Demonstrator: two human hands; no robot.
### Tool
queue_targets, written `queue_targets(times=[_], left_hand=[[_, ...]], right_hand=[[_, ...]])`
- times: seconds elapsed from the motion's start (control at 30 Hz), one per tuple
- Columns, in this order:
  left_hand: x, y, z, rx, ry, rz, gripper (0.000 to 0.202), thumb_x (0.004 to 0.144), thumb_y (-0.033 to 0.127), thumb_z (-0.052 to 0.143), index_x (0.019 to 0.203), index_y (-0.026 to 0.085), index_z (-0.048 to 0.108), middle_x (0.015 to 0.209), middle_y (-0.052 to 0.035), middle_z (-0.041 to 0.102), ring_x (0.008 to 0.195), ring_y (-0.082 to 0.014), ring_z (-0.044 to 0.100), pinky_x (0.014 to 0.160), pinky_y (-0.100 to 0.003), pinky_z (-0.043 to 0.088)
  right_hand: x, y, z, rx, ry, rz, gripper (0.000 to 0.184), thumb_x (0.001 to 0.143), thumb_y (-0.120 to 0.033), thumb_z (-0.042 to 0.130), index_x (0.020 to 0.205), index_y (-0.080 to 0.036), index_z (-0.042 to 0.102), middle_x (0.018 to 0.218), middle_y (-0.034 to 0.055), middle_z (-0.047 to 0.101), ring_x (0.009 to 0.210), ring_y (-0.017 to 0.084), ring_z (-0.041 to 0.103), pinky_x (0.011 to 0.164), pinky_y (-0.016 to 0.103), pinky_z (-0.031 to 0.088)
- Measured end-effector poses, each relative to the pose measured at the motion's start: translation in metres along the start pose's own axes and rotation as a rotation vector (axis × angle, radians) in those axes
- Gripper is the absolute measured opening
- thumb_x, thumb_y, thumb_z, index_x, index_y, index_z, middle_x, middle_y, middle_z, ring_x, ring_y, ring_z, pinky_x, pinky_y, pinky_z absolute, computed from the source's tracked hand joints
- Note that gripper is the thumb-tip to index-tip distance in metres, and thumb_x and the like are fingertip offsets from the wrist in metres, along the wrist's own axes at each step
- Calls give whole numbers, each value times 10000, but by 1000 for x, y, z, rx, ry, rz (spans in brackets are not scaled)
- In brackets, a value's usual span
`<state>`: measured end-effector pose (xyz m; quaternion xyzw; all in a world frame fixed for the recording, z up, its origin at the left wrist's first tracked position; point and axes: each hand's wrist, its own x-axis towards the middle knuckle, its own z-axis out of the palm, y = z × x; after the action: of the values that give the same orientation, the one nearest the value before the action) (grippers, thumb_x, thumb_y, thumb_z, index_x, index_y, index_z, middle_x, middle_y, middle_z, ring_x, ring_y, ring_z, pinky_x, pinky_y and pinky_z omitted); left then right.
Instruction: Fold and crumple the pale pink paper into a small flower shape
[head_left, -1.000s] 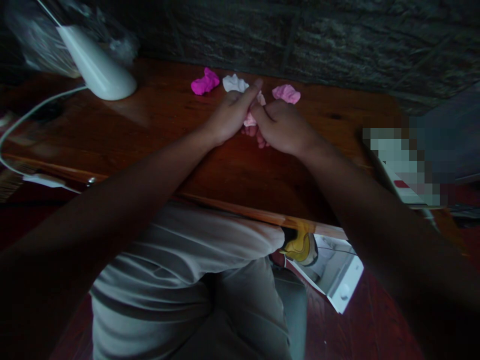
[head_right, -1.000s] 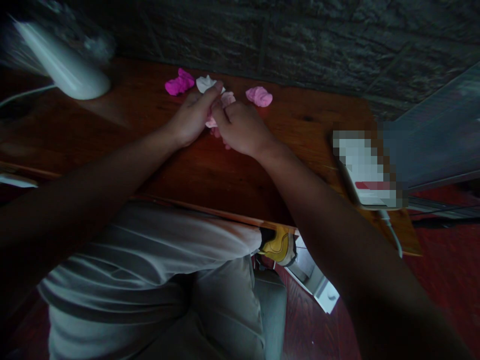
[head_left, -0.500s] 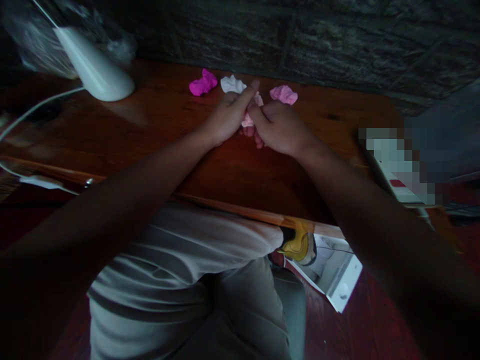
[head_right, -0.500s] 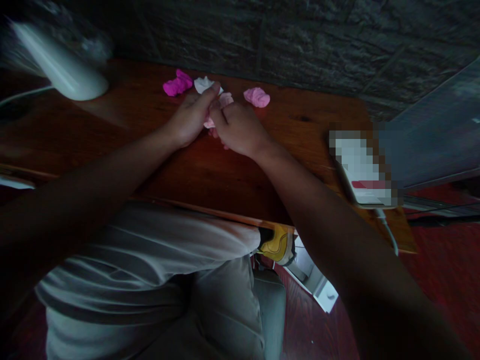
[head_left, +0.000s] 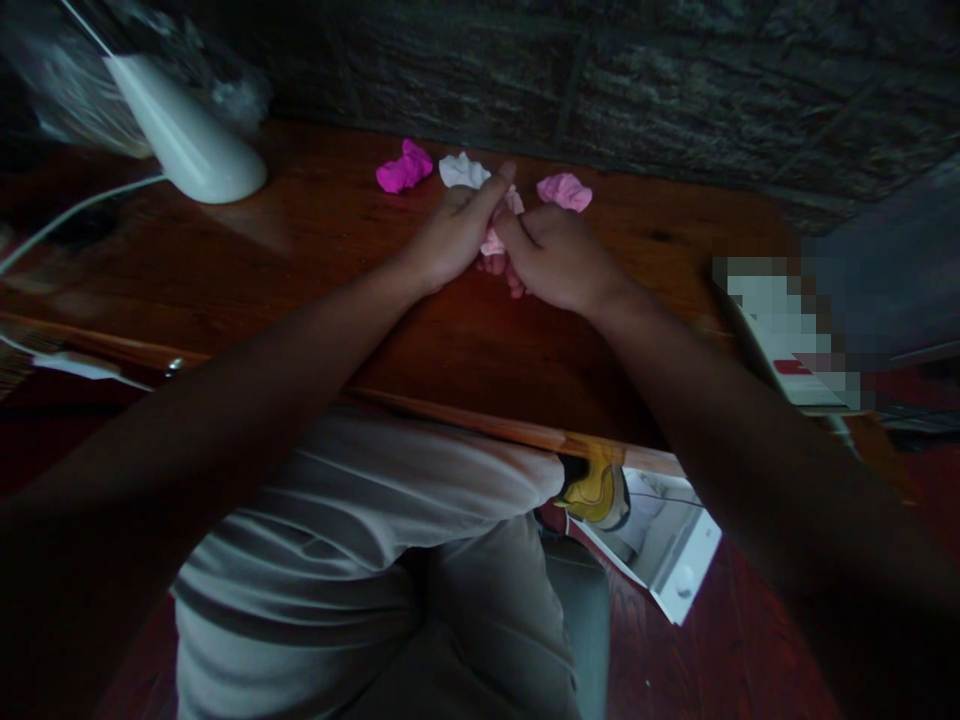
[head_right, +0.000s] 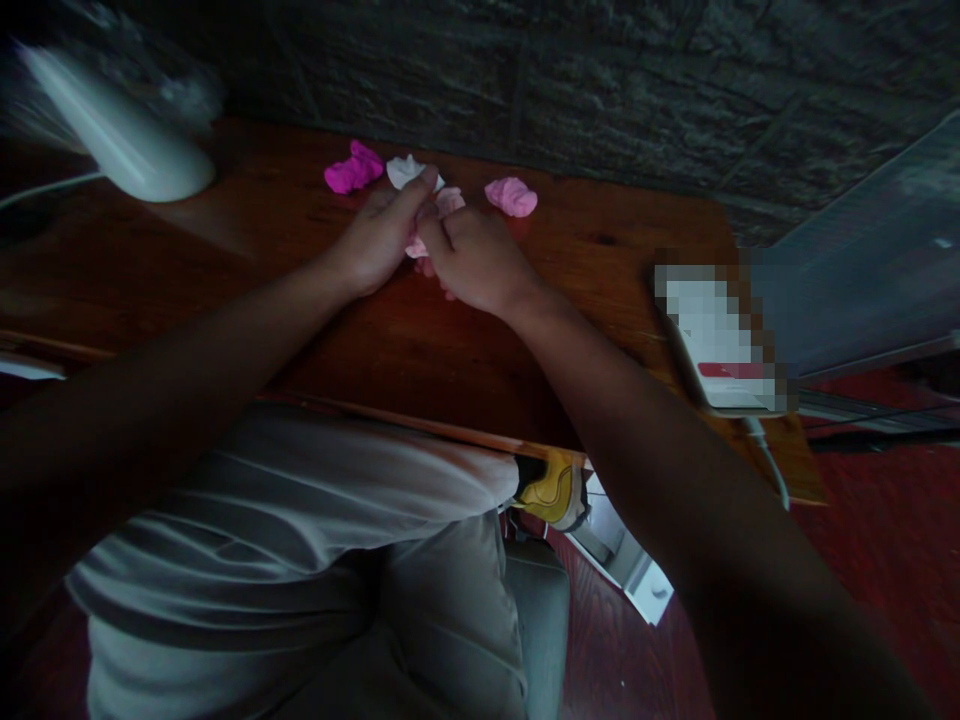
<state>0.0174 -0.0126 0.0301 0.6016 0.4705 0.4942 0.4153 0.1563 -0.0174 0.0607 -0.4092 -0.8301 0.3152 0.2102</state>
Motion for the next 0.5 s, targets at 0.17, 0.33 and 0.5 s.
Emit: queue_targets(times=[0.17,0.33,0.5], left_hand=[[-1,2,1,39,41,-24,677,1105,388,294,521,175,562,445,-15,541,414,-96,534,491,-242,363],[1,-1,1,-28,42,4,681,1094,362,295,491,189,562,430,-40,542,387,-127,514,444,-275,330],[3,-4,0,-32,52,-11,704,1084,412,323,452,194,546,435,-49,533,388,-138,519,450,-281,342]], right_hand=[[0,2,-1,34,-1,-7,534,1092,-454,392,621,-260,553,564,0,628,536,146,604,597,257,489],[-1,-1,-3,21,-9,-6,502,1094,-408,412,636,-262,558,589,2,646,565,148,618,615,256,491],[0,-1,-3,4,-13,-4,488,1097,-402,409,654,-260,558,559,-16,606,550,140,599,613,245,476]])
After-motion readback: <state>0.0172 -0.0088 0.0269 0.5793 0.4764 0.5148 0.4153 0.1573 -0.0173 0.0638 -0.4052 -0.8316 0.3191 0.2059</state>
